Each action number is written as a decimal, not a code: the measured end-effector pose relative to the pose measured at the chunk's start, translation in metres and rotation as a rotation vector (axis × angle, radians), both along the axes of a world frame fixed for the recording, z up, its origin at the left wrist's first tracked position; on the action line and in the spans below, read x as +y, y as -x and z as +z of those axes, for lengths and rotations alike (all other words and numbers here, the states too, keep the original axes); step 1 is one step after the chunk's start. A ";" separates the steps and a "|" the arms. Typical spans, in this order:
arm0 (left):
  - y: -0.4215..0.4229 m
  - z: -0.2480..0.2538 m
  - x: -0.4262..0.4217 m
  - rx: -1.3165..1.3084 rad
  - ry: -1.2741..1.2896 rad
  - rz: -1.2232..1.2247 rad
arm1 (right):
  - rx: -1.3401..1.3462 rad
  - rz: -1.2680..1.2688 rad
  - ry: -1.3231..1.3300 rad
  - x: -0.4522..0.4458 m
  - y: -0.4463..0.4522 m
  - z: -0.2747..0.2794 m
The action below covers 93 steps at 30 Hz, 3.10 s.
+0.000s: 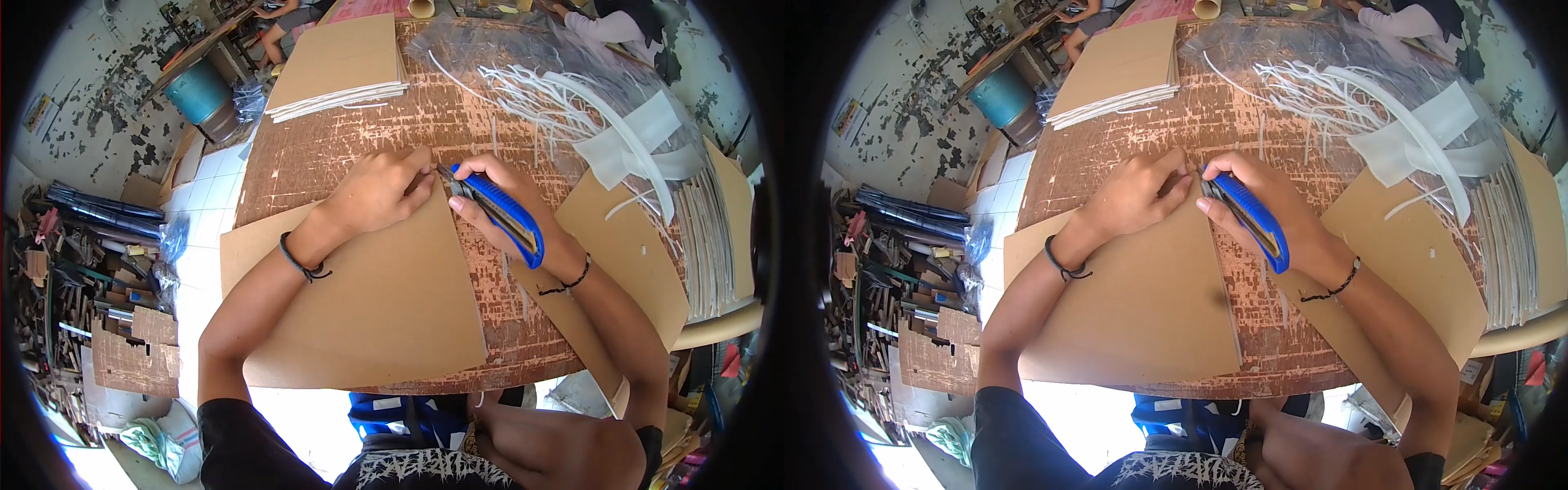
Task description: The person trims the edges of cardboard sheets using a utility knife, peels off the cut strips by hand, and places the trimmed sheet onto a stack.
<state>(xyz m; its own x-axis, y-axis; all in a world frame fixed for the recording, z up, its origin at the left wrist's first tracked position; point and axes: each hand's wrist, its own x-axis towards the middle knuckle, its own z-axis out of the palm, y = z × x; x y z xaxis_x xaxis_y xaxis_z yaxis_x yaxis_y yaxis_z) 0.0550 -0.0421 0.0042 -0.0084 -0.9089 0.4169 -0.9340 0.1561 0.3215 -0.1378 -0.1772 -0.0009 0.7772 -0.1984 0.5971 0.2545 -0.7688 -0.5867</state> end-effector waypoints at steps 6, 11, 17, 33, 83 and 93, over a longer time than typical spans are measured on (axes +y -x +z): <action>0.000 0.005 0.003 -0.004 -0.050 0.003 | 0.039 -0.069 -0.146 0.001 0.003 0.002; -0.001 0.003 0.003 -0.054 -0.015 -0.007 | 0.092 -0.064 -0.209 0.000 0.004 0.002; -0.001 0.002 0.004 -0.050 -0.018 -0.001 | 0.088 -0.076 -0.207 0.000 0.004 0.002; 0.000 0.002 0.004 -0.038 0.007 -0.008 | 0.098 -0.070 -0.152 0.000 0.004 0.004; 0.007 0.009 0.008 -0.162 -0.047 0.000 | 0.068 -0.004 -0.339 -0.002 0.004 -0.001; 0.008 0.026 0.016 -0.256 -0.239 -0.050 | 0.089 -0.075 -0.136 -0.003 0.004 -0.003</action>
<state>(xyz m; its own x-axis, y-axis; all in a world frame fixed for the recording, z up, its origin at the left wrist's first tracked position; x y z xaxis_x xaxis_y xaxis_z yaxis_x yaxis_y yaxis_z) 0.0470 -0.0265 0.0302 -0.1323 -0.9763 0.1713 -0.9821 0.1525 0.1106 -0.1418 -0.1800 -0.0042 0.8061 -0.3319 0.4900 0.1419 -0.6954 -0.7044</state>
